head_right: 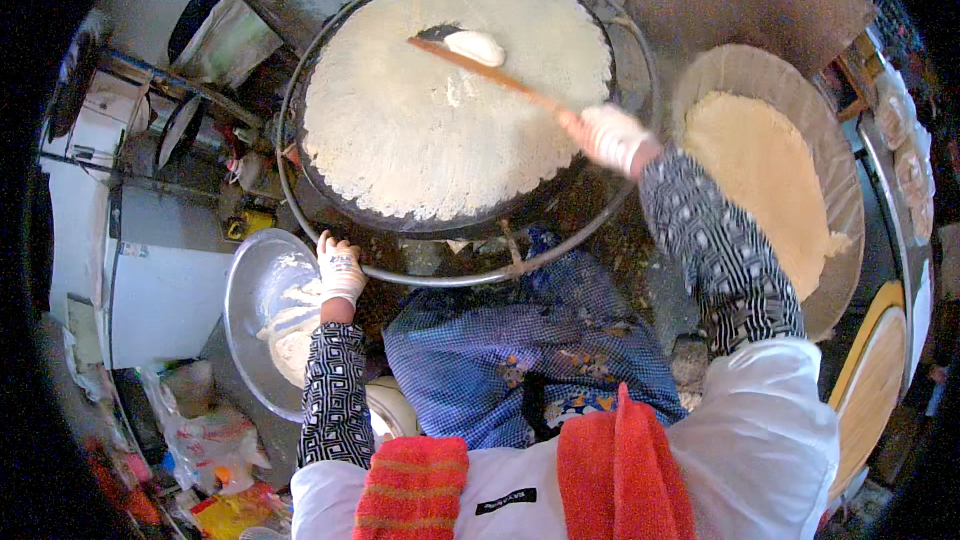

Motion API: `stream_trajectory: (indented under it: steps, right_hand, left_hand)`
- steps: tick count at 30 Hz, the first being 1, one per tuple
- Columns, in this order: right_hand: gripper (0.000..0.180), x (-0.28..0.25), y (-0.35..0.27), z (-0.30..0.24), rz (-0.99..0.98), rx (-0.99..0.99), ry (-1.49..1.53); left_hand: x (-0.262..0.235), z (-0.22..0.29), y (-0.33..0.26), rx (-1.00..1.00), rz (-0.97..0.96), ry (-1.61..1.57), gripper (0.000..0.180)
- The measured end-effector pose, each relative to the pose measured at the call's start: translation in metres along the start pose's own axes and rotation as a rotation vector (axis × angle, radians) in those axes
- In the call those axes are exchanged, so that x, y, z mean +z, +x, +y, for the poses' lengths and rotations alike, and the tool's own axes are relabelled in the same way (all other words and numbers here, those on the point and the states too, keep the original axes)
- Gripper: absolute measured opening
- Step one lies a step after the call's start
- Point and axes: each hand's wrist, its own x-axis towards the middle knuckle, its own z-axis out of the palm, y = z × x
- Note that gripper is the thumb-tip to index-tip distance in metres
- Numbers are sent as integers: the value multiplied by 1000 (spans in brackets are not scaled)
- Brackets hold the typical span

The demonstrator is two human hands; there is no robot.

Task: The person spreads batter onto a large circular griddle using a wooden stick, flips the crepe with a blue scraper, and removes it to a basket before repeating the process with a ladle.

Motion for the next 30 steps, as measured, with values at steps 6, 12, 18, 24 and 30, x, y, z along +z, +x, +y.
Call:
stream_trajectory:
  steps: [6, 12, 18, 24, 30]
  right_hand:
    - [49, 37, -105, -66, -49, -9, 1170]
    - [46, 57, -107, -34, 126, 248, 1621]
    - [45, 67, -72, -53, -78, 261, 1561]
    - [47, 65, -54, -80, -142, 272, 1542]
    - [45, 85, -58, -108, -160, 231, 1560]
  left_hand:
    - [9, -4, 10, 9, -38, 126, 14]
    - [-21, 49, -3, -80, -239, 178, 19]
    - [-85, 179, -8, -91, -385, -121, 21]
    - [-111, 282, -31, 163, 43, -404, 61]
    - [-150, 217, -106, 169, 55, -869, 53]
